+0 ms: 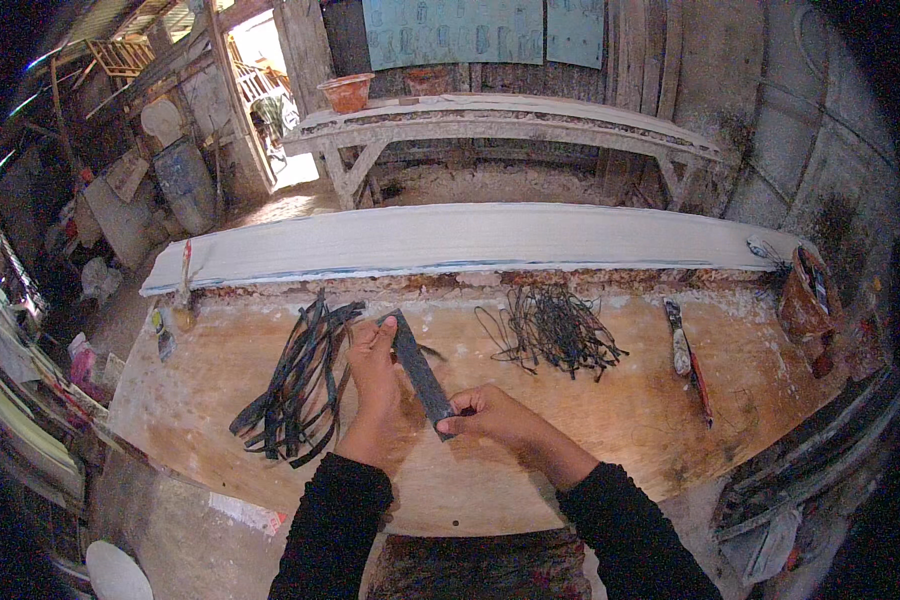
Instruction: The person uses a red utility knife to cut a long black rubber strip into short segments on a wooden workbench. The person repeatedly slices the rubber, gathers the cut pieces, and then peels apart the layers of a rubber strip by hand.
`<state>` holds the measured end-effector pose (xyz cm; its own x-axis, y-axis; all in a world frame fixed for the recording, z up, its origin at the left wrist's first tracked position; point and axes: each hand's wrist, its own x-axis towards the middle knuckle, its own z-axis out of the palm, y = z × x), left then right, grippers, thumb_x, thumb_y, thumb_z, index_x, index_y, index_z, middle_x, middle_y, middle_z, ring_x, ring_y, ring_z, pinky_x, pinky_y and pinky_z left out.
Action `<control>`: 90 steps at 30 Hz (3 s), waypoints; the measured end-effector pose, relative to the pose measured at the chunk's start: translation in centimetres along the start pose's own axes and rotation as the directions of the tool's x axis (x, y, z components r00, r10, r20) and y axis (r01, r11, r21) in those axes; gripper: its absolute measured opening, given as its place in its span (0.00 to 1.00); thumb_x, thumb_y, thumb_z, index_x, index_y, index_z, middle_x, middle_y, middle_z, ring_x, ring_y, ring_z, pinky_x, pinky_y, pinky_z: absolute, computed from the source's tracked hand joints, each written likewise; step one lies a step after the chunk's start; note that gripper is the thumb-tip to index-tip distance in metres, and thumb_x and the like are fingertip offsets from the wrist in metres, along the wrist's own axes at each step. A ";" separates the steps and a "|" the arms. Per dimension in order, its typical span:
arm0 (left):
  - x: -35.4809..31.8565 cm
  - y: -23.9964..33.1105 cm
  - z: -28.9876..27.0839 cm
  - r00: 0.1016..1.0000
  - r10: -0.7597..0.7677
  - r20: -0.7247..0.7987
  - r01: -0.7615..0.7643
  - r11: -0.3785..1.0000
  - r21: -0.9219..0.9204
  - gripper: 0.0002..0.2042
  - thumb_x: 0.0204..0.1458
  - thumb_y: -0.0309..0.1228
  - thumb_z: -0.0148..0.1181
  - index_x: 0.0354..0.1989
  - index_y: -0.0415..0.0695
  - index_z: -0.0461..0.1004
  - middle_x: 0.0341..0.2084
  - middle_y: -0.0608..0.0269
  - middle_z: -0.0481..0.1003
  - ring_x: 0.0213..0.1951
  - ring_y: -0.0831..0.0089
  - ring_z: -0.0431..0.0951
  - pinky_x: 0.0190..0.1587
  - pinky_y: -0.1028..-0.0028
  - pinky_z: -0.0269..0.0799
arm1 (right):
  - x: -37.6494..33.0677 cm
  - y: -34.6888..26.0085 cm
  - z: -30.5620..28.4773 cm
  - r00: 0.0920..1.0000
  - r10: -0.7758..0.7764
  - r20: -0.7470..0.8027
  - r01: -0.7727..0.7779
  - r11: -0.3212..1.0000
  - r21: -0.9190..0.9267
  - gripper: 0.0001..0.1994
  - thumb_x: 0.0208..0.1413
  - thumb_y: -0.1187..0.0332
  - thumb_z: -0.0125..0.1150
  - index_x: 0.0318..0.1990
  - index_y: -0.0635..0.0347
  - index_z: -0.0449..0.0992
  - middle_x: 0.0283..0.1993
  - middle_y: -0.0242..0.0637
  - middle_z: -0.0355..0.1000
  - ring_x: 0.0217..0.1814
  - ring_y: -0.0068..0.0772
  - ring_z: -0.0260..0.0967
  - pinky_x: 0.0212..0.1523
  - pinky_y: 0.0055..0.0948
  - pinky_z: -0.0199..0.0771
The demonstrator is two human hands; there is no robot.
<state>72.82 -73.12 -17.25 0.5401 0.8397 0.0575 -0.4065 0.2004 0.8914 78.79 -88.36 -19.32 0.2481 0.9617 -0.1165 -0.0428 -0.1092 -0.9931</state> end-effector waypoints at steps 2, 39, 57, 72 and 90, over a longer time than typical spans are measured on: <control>1.1 -1.2 -1.4 0.996 0.088 0.026 -0.089 0.995 0.039 0.11 0.49 0.33 0.55 0.19 0.42 0.65 0.18 0.68 0.66 0.23 0.80 0.66 0.26 0.82 0.62 | 0.0 -0.3 0.3 1.000 0.005 0.015 -0.005 1.000 0.000 0.08 0.44 0.66 0.61 0.23 0.61 0.73 0.21 0.22 0.66 0.24 0.13 0.58 0.27 0.17 0.58; -1.7 -2.5 -0.3 0.848 0.098 0.522 -0.319 0.879 0.354 0.05 0.39 0.26 0.62 0.25 0.40 0.75 0.44 0.61 0.60 0.48 0.70 0.61 0.45 0.76 0.61 | 0.9 0.4 -1.4 0.791 -0.237 -0.564 0.276 0.961 -0.017 0.06 0.46 0.68 0.59 0.26 0.61 0.72 0.21 0.26 0.67 0.22 0.16 0.61 0.22 0.18 0.60; -1.9 -1.6 0.2 0.764 0.145 0.629 -0.537 0.684 0.495 0.06 0.38 0.28 0.62 0.23 0.40 0.75 0.48 0.58 0.60 0.52 0.65 0.57 0.52 0.69 0.53 | 0.1 -0.3 -1.6 0.738 -0.309 -0.600 0.200 0.949 -0.243 0.06 0.41 0.69 0.59 0.24 0.62 0.72 0.20 0.30 0.68 0.22 0.19 0.63 0.23 0.22 0.62; -2.4 -2.1 0.6 0.733 0.087 0.674 -0.482 0.767 0.425 0.06 0.47 0.25 0.54 0.33 0.38 0.73 0.51 0.61 0.54 0.52 0.72 0.58 0.47 0.76 0.62 | 0.2 -0.5 -1.5 0.741 -0.334 -0.582 0.187 0.936 -0.300 0.06 0.42 0.73 0.57 0.20 0.60 0.67 0.19 0.25 0.63 0.22 0.15 0.59 0.23 0.18 0.58; 0.9 6.9 -1.8 0.953 0.041 0.301 0.026 0.976 -0.214 0.18 0.50 0.30 0.49 0.50 0.38 0.63 0.57 0.62 0.54 0.55 0.70 0.56 0.55 0.64 0.54 | 0.8 1.8 -2.8 0.930 -0.063 -0.363 -0.118 0.882 -0.457 0.09 0.36 0.66 0.56 0.20 0.64 0.72 0.17 0.39 0.68 0.20 0.30 0.65 0.25 0.30 0.64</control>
<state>69.17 -70.03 -11.91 0.7199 0.6560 0.2269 -0.5411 0.3255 0.7755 81.58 -88.45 -21.26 0.5847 0.8097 -0.0503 0.3750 -0.3248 -0.8683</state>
